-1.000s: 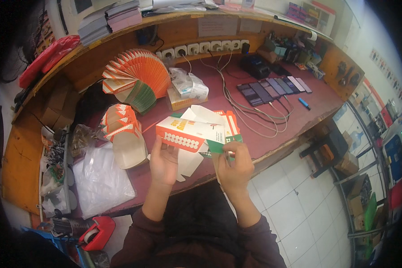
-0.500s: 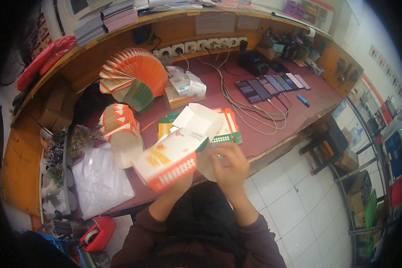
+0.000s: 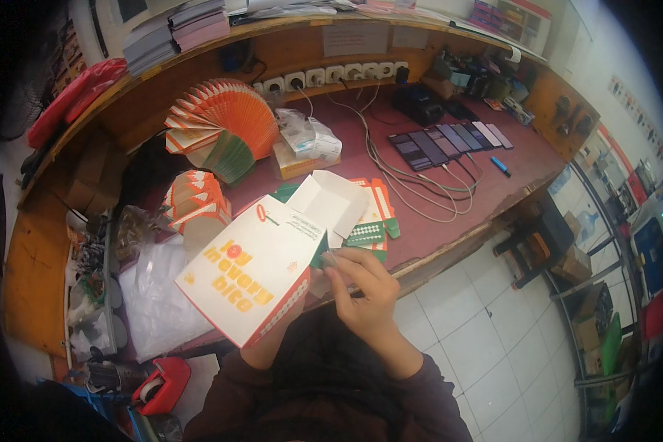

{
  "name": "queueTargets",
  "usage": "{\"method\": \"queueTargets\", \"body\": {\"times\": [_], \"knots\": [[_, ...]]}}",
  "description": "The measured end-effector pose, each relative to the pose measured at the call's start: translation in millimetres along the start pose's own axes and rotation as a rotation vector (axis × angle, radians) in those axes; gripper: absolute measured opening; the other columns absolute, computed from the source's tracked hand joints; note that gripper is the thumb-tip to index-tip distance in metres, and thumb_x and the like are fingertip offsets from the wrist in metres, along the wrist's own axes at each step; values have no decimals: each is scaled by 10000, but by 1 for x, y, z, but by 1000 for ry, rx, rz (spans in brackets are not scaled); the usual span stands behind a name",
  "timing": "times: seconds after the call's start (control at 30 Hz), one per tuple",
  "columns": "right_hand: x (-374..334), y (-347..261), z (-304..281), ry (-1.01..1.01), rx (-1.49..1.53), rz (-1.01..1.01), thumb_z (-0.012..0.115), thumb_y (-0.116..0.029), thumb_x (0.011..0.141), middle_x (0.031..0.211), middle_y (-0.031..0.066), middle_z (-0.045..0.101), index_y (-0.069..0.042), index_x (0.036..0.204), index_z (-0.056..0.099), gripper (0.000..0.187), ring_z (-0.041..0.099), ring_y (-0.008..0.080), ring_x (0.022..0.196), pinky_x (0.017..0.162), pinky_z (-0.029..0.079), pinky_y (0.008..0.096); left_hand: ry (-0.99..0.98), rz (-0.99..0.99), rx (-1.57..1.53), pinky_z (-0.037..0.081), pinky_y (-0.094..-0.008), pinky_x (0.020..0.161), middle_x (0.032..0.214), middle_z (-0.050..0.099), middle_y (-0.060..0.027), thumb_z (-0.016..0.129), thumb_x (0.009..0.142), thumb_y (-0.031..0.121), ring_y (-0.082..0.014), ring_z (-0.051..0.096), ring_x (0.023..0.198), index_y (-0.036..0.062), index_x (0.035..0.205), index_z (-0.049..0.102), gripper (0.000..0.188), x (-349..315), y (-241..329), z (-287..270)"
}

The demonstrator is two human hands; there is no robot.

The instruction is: The person folds and assembles flat paper takeout boxes into finished containers. They pick up each flat piece, fold the sides and tabs, and secure the box shape, then place the completed box into a stack on the table.

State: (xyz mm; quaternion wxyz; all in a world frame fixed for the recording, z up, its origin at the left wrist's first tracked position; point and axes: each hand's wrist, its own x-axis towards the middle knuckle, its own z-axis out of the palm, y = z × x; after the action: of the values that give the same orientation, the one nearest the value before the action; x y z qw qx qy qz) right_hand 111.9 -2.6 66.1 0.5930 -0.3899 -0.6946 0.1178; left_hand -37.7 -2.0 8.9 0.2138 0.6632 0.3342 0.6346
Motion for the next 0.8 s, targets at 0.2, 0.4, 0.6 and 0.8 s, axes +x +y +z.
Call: {"method": "queueTargets", "body": {"times": [0.2, 0.4, 0.6, 0.8], "knots": [[3, -2, -8, -20, 104, 29, 648, 40, 747, 877, 131, 662, 19, 865, 657, 120, 644, 212, 771, 689, 491, 277, 58, -69, -114, 455, -349, 886, 1169, 526, -109, 632, 858, 109, -211, 538, 1043, 24, 1218, 490, 396, -14, 8, -15], [3, -5, -8, -13, -50, -13, 644, 50, 718, 870, 118, 655, 6, 872, 646, 161, 649, 238, 769, 661, 507, 291, 170, -171, -238, 466, -348, 876, 1161, 525, -106, 620, 865, 105, -202, 537, 1033, 24, 1219, 484, 387, -34, 11, -28], [1, -2, 4, -19, -271, -162, 638, 52, 673, 918, 106, 640, -8, 943, 636, 276, 637, 252, 764, 640, 512, 296, 232, -220, -378, 477, -346, 865, 1152, 524, -102, 608, 873, 100, -192, 537, 1022, 24, 1220, 478, 379, -25, 2, -4], [-5, -1, 22, -172, -238, -157, 572, 67, 663, 1180, 179, 502, -43, 1201, 544, 549, 545, 334, 1006, 830, 462, 383, 238, -245, -597, 488, -345, 855, 1143, 523, -99, 597, 880, 95, -182, 537, 1012, 24, 1221, 472, 371, -3, -11, 19]]}}
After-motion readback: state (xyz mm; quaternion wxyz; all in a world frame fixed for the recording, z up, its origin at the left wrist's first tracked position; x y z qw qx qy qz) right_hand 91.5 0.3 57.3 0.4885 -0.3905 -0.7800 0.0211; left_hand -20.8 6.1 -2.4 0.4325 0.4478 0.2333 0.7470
